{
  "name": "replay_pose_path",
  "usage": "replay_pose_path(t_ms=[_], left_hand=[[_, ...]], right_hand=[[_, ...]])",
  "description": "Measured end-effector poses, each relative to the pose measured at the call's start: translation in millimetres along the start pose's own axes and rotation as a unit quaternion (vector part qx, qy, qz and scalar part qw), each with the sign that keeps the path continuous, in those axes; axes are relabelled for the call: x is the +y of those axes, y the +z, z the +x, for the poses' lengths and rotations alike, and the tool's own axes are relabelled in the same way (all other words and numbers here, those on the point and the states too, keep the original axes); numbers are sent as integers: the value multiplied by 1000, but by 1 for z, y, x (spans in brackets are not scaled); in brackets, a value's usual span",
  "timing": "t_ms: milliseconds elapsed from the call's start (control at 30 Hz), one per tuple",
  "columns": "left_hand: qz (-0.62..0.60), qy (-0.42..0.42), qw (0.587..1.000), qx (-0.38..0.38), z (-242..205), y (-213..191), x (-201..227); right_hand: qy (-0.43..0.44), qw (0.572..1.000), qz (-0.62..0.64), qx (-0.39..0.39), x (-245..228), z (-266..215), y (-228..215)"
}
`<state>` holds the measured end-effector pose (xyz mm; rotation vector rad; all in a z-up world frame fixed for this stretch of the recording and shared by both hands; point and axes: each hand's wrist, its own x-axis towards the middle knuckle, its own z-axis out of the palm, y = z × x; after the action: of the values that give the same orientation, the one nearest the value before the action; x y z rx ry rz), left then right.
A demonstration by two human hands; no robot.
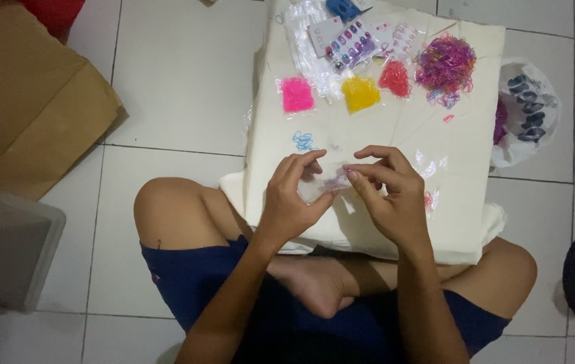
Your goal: Sorting small colorful rubber bands and placing them into small plastic bags on a makeshift table.
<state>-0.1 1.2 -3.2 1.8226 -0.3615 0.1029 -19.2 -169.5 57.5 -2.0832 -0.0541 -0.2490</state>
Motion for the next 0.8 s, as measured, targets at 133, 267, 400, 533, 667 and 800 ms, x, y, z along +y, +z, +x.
replay_pose_path(t_ms=[133,267,400,533,667,800], left_hand=[[7,9,1000,0,-1,1,-4],[17,17,1000,-4,-1,1,-4],[15,16,1000,-7,-2,1,-4],[11,14,1000,-10,-2,2,-5],[17,13,1000,-5,-1,0,-2],[-3,18,1000,-14,-2,0,-6]], right_hand=[[-10,1000,-15,-6,5,1,-2],[-9,1000,-20,-18,16,1,-3],[-13,999,-14,-37,6,4,-3],[-22,999,-23,-34,11,0,-2],[-3,999,-22,-47,4,-3,-3],[-29,991,-108,-71,-15,-6,-3]])
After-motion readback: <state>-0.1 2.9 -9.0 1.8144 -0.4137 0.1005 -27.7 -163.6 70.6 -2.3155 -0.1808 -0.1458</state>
